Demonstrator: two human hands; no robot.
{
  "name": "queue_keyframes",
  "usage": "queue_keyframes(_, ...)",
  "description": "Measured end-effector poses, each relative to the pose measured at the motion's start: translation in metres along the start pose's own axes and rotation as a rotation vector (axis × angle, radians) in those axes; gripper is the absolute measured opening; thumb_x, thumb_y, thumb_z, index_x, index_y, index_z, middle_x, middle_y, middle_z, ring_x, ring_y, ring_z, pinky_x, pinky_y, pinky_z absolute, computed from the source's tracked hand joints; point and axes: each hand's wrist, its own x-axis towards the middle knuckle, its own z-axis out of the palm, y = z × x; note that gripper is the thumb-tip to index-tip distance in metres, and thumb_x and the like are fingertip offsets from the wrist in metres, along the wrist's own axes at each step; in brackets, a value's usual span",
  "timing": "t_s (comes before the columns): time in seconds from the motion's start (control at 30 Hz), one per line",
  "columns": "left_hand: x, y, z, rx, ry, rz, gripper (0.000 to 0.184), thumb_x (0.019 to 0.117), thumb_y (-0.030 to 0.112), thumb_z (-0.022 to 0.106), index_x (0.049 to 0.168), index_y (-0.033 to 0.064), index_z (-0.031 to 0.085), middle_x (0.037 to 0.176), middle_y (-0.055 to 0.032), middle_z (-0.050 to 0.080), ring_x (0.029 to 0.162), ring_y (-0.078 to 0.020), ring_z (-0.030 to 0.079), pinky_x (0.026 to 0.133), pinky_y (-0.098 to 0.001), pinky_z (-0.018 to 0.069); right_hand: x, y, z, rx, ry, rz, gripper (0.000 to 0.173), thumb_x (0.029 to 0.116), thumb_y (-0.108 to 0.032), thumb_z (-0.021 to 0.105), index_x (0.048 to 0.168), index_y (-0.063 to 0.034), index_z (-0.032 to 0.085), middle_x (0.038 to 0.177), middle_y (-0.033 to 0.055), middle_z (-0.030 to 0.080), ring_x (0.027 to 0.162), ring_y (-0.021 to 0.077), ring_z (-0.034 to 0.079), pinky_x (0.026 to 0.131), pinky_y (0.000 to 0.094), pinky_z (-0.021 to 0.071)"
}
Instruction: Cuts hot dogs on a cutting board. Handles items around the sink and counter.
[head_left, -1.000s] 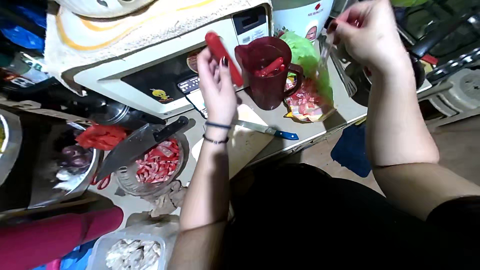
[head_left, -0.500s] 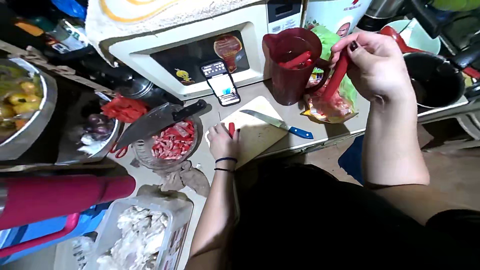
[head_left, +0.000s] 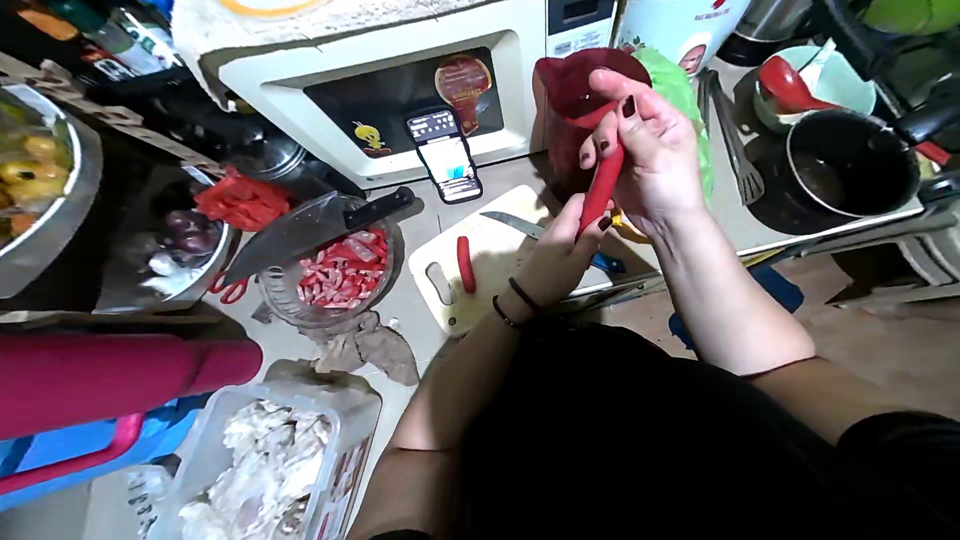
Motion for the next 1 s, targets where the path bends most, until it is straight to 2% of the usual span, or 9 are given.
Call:
queue_keyframes(0.07, 0.003, -0.006, 0.001, -0.031, 0.062, 0.057, 0.031, 0.1078, 0.015, 0.044, 0.13, -0.0054, 0.052, 0.081, -0.005, 0.058, 0.064, -0.0096, 0.055, 0.06, -0.0271, 0.0511, -0.002, -0.009, -0.001, -0.058, -0.085, 0.096, 0.04, 0.1129, -0.013, 0.025, 0.144, 0.0009, 0.045, 0.109, 0.0083, 0.075, 0.094, 0.0171, 0.074, 0.088, 0.0345, 0.0615)
queue_keyframes(0.13, -0.002, -0.004, -0.004, -0.015, 0.081, 0.027, 0.031, 0.1082, 0.017, 0.044, 0.132, -0.0015, 0.051, 0.082, -0.0051, 0.058, 0.062, -0.0097, 0.054, 0.057, -0.0257, 0.0493, -0.005, -0.011, -0.002, -0.088, -0.127, 0.202, 0.041, 0.1135, -0.017, 0.026, 0.138, 0.0026, 0.051, 0.123, 0.0115, 0.073, 0.104, 0.0196, 0.074, 0.093, 0.0358, 0.0605)
queue_keyframes(0.27, -0.02, 0.002, -0.014, 0.055, 0.051, -0.107, 0.032, 0.1096, 0.025, 0.045, 0.137, 0.0101, 0.051, 0.078, -0.0071, 0.058, 0.054, -0.0139, 0.05, 0.047, -0.0263, 0.0437, -0.009, 0.001, -0.009, -0.089, -0.084, 0.184, 0.033, 0.1103, -0.007, 0.034, 0.105, -0.0036, 0.066, 0.096, 0.005, 0.077, 0.092, 0.0159, 0.075, 0.09, 0.0346, 0.0623)
queue_keyframes(0.43, -0.022, -0.007, -0.017, 0.124, 0.014, -0.06, 0.03, 0.11, 0.021, 0.04, 0.121, -0.0005, 0.058, 0.075, -0.0016, 0.055, 0.059, -0.0069, 0.051, 0.054, -0.0232, 0.0453, -0.004, 0.003, -0.016, -0.1, 0.031, 0.104, 0.032, 0.1078, -0.003, 0.032, 0.098, -0.0094, 0.062, 0.063, -0.0086, 0.059, 0.068, 0.0095, 0.068, 0.082, 0.0348, 0.0621)
queue_keyframes(0.63, -0.064, -0.027, -0.046, 0.267, 0.145, -0.236, 0.036, 0.111, 0.029, 0.035, 0.122, 0.0038, 0.058, 0.075, -0.0059, 0.054, 0.058, -0.015, 0.049, 0.053, -0.0332, 0.0446, 0.011, -0.02, -0.045, -0.187, 0.204, 0.037, 0.031, 0.1116, -0.012, 0.024, 0.101, -0.0156, 0.053, 0.063, -0.01, 0.05, 0.054, 0.0053, 0.052, 0.058, 0.0259, 0.0536)
queue_keyframes(0.73, -0.087, -0.056, -0.067, 0.447, 0.465, -0.531, 0.043, 0.1112, 0.037, 0.034, 0.133, 0.0053, 0.053, 0.083, -0.0187, 0.061, 0.063, -0.0315, 0.059, 0.055, -0.0515, 0.0507, 0.018, -0.031, -0.074, -0.47, 0.25, -0.006, 0.028, 0.113, -0.02, 0.026, 0.12, -0.0111, 0.053, 0.076, -0.0075, 0.05, 0.06, 0.0059, 0.052, 0.06, 0.0268, 0.0532)
queue_keyframes(0.8, -0.088, -0.068, -0.078, 0.583, 0.577, -0.774, 0.049, 0.1114, 0.04, 0.031, 0.137, 0.0026, 0.05, 0.095, -0.0275, 0.067, 0.082, -0.0454, 0.068, 0.071, -0.0652, 0.0532, 0.02, -0.029, -0.094, -0.753, 0.308, 0.024, 0.037, 0.1135, -0.026, 0.026, 0.119, -0.0048, 0.056, 0.082, -0.0037, 0.05, 0.061, 0.0046, 0.051, 0.061, 0.0257, 0.0531)
queue_keyframes(0.9, -0.084, -0.082, -0.082, 0.65, 0.539, -0.954, 0.045, 0.1117, 0.032, 0.034, 0.137, -0.0014, 0.05, 0.108, -0.03, 0.068, 0.102, -0.0463, 0.069, 0.088, -0.0648, 0.0526, 0.016, -0.018, -0.111, -1.075, 0.332, 0.349, 0.058, 0.1138, -0.037, 0.022, 0.128, 0.0052, 0.059, 0.11, 0.0192, 0.066, 0.095, 0.0239, 0.068, 0.089, 0.0441, 0.056)
queue_keyframes(1.0, -0.084, -0.083, -0.078, 0.676, 0.474, -0.946, 0.039, 0.109, 0.024, 0.043, 0.14, 0.0006, 0.051, 0.123, -0.0276, 0.066, 0.114, -0.0434, 0.066, 0.097, -0.0626, 0.0503, 0.014, -0.009, -0.113, -1.215, 0.319, 0.354, 0.055, 0.1125, -0.037, 0.031, 0.15, -0.0013, 0.05, 0.148, 0.026, 0.053, 0.139, 0.0351, 0.05, 0.118, 0.0518, 0.0369)
